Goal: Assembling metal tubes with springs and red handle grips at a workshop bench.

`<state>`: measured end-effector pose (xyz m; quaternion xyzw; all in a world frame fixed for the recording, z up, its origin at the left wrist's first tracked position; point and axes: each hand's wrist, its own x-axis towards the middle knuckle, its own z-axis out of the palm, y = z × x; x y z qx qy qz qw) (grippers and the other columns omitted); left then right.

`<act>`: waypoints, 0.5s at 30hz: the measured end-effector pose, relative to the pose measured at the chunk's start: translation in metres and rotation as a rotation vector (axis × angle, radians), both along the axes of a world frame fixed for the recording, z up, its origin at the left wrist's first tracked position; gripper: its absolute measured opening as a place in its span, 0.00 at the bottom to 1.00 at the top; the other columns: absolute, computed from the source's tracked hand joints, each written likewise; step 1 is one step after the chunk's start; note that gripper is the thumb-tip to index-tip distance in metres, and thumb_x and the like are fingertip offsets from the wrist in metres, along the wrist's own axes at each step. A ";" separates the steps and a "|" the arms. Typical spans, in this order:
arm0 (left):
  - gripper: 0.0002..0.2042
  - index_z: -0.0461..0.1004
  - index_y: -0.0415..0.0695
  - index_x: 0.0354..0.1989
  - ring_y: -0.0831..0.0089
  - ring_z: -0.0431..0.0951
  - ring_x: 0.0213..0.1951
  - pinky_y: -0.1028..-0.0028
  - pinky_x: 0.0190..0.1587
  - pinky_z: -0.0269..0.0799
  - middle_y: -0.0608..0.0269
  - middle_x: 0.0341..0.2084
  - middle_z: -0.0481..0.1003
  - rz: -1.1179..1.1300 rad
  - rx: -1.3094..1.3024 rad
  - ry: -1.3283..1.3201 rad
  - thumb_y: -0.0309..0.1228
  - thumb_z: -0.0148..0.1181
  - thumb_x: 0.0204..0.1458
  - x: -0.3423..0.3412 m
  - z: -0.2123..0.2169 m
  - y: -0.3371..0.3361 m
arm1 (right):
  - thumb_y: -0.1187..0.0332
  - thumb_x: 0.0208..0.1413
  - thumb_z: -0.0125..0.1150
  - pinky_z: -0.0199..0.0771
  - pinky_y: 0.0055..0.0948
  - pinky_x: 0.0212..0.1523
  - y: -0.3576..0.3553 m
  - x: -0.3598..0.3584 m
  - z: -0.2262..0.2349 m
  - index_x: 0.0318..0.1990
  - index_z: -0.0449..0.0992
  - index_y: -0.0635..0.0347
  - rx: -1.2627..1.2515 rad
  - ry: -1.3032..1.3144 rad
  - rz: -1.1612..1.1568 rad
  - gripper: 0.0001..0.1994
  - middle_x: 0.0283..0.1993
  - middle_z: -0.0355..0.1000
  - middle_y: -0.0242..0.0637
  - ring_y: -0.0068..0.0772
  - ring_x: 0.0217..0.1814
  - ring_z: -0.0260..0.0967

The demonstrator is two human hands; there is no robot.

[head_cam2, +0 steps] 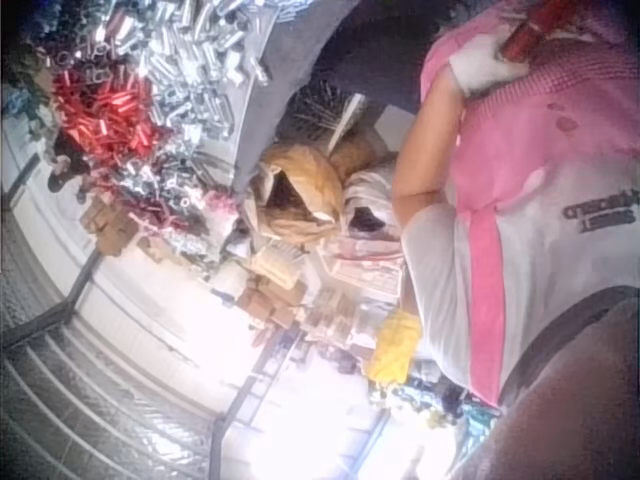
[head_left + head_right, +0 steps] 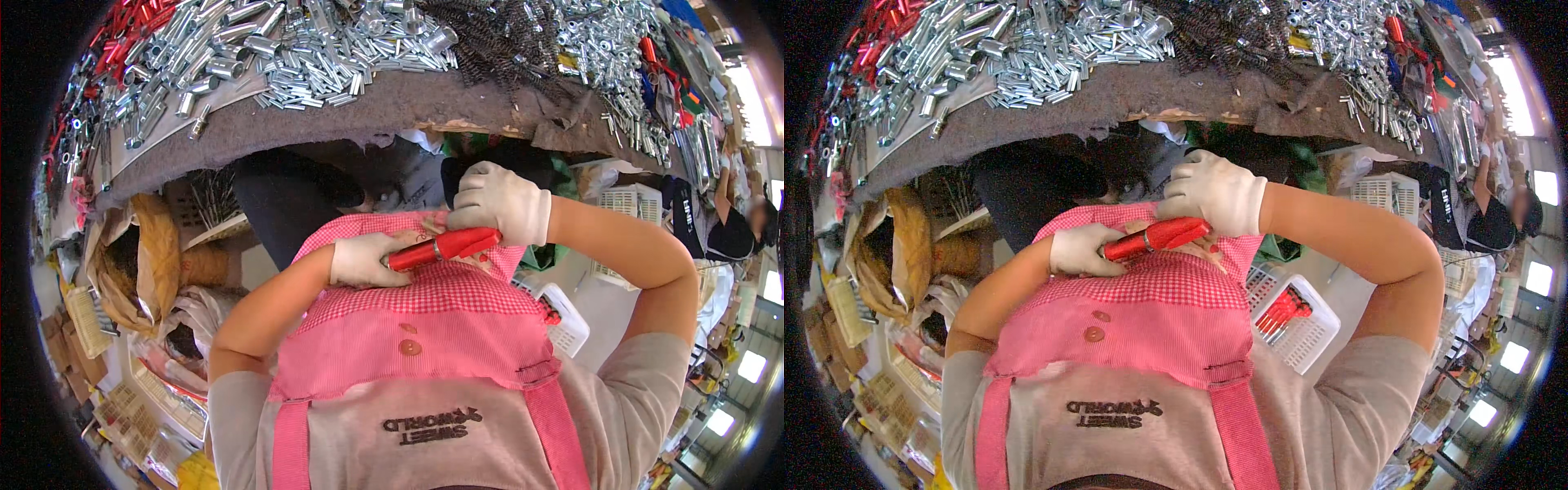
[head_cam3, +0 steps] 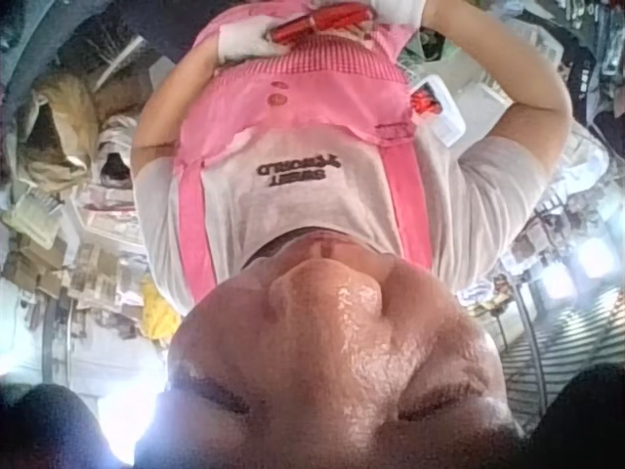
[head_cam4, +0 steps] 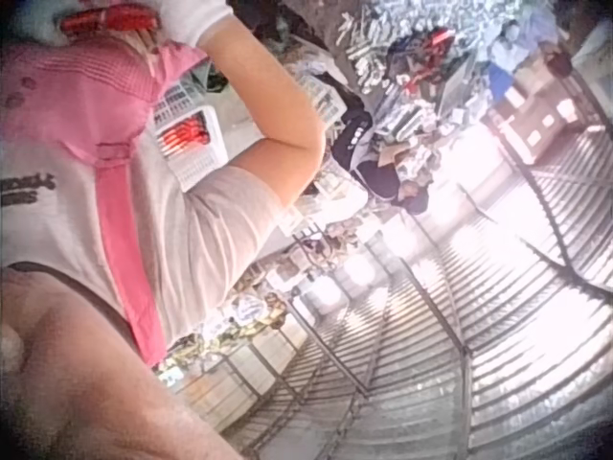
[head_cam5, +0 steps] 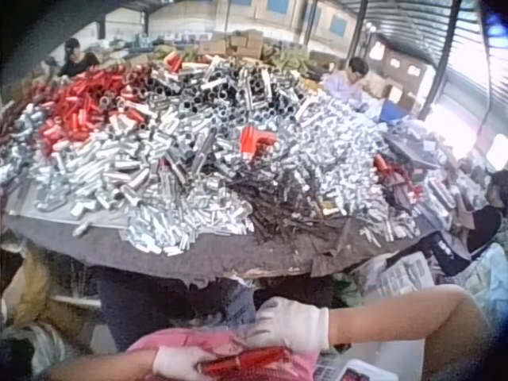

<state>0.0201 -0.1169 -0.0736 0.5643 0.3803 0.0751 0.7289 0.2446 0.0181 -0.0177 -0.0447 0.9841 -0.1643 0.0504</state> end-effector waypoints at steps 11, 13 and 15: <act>0.12 0.71 0.51 0.36 0.63 0.75 0.23 0.64 0.24 0.70 0.62 0.20 0.71 0.127 1.231 0.942 0.32 0.57 0.40 -0.015 0.040 0.012 | 0.61 0.50 0.60 0.70 0.31 0.29 -0.026 0.011 -0.023 0.38 0.71 0.61 -1.865 -0.445 -0.930 0.14 0.21 0.66 0.29 0.27 0.23 0.66; 0.09 0.71 0.51 0.35 0.69 0.72 0.22 0.68 0.24 0.67 0.68 0.16 0.64 0.096 1.669 0.998 0.31 0.53 0.43 -0.037 0.068 0.034 | 0.43 0.57 0.46 0.66 0.31 0.25 -0.033 -0.011 -0.020 0.36 0.68 0.61 -2.341 -0.319 -0.863 0.25 0.16 0.57 0.23 0.22 0.17 0.57; 0.15 0.71 0.49 0.38 0.71 0.73 0.26 0.71 0.27 0.67 0.67 0.24 0.71 0.367 2.144 0.848 0.26 0.60 0.38 -0.053 0.091 0.059 | 0.39 0.57 0.39 0.66 0.31 0.26 -0.040 -0.035 -0.012 0.36 0.68 0.61 -2.645 -0.141 -0.541 0.29 0.17 0.58 0.23 0.22 0.18 0.57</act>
